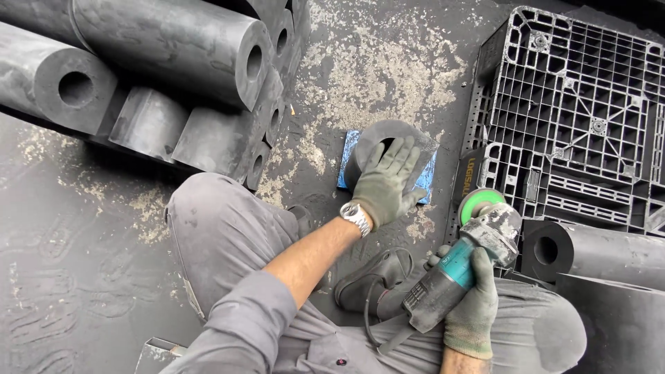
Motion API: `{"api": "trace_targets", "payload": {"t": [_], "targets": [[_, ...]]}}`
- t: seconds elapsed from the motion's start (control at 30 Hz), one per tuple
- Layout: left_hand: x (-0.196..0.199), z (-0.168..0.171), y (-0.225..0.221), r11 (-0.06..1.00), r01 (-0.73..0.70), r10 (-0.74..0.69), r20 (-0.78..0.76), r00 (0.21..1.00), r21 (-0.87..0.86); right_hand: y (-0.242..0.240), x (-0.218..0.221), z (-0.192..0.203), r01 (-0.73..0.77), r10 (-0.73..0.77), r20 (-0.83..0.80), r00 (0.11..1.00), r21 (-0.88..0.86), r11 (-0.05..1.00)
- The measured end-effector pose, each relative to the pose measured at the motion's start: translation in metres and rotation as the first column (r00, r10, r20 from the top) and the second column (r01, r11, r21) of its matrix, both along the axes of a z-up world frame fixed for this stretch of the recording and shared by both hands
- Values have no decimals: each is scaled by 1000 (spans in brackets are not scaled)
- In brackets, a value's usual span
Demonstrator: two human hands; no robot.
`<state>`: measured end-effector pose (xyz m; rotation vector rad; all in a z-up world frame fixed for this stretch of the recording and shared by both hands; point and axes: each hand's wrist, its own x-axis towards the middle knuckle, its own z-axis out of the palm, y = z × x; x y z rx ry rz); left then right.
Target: A person uses a handheld angle grinder to shape and smooth various rubber industrial components on a workshop floor.
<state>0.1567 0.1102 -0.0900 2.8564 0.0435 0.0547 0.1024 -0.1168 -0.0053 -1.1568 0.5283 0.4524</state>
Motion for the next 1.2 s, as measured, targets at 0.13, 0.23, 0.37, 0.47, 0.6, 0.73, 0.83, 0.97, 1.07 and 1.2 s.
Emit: {"api": "trace_targets", "payload": {"t": [0.13, 0.23, 0.37, 0.47, 0.6, 0.73, 0.83, 0.97, 1.07, 1.2], "targets": [[31, -16, -12, 996, 86, -87, -24, 996, -24, 0, 0, 5, 20, -21, -25, 999, -10, 1000], [16, -7, -17, 994, 106, -106, 13, 994, -4, -1, 1, 5, 28, -26, -32, 999, 54, 998], [-40, 18, -21, 991, 134, -134, -2, 991, 12, 1, 3, 10, 23, -23, -25, 999, -3, 1000], [-76, 33, -28, 993, 122, -122, -7, 992, -1, -4, 3, 8, 23, -22, -69, 997, 16, 1000], [-84, 39, -29, 995, 93, -96, -62, 994, -44, -4, 1, 8, 21, -20, -65, 998, 13, 1000], [-34, 14, -20, 990, 130, -125, -96, 988, 46, -8, -2, 1, 13, -10, -82, 997, 40, 999], [10, -7, -16, 988, 139, -129, -128, 983, 69, -7, -2, 0, -2, 5, -29, 1000, 92, 996], [10, -7, -19, 999, 43, -44, 14, 999, 22, -4, 0, 5, -33, 34, -37, 999, 34, 999], [-31, 9, -18, 997, 77, -78, 29, 997, 11, 1, 3, 10, -81, 81, -23, 996, -10, 997], [-96, 47, -20, 993, 121, -121, 1, 993, 16, 4, 1, 12, -142, 141, -34, 989, -44, 989]]}}
